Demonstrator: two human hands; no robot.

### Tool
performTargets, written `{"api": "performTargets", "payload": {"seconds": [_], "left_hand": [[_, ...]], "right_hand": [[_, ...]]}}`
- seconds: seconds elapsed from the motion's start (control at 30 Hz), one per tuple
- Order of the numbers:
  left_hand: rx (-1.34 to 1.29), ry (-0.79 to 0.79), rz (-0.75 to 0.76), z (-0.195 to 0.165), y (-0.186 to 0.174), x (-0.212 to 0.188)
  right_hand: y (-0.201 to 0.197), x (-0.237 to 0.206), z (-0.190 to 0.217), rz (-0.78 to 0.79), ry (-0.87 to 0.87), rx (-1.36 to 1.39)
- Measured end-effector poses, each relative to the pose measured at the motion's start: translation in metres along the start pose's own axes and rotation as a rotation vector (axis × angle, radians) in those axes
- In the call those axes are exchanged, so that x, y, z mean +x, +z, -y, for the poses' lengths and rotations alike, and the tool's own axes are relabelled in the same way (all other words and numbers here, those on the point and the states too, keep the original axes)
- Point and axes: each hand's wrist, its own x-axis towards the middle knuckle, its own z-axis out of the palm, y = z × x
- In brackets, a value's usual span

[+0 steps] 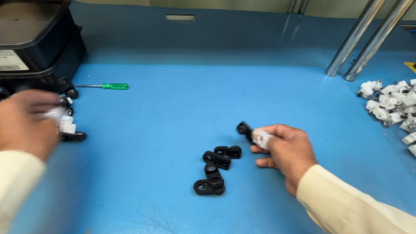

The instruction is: The person sits at a blue workbench assembling small hardware parts. They pick a black plastic bracket and a white plastic component, press the white piece into the bracket by hand to snap it together, then place the finished assembly onto a growing pile of completed parts beside them, repeating the cycle.

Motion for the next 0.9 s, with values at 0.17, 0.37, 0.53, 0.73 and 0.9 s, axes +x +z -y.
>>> {"api": "performTargets", "payload": {"seconds": [0.17, 0.37, 0.53, 0.73, 0.9], "left_hand": [[-0.75, -0.429, 0.633, -0.161, 0.066, -0.051], [-0.979, -0.622, 0.863, -0.275, 0.106, -0.149], [-0.754, -0.597, 0.963, -0.292, 0.105, -0.161], [-0.514, -0.249, 0.978, -0.311, 0.112, -0.179], [-0.374, -0.2, 0.93, -0.326, 0.109, -0.197]], "right_hand": [[-0.032, -0.018, 0.0, -0.112, -0.099, 0.092], [-0.078, -0.054, -0.045, -0.058, -0.555, -0.173], [-0.169, -0.041, -0.063, -0.4, -0.397, -0.508], [-0.277, 0.022, -0.04, -0.628, -0.536, -1.297], [-0.285, 0.07, -0.025, -0.543, -0.407, -1.514]]}}
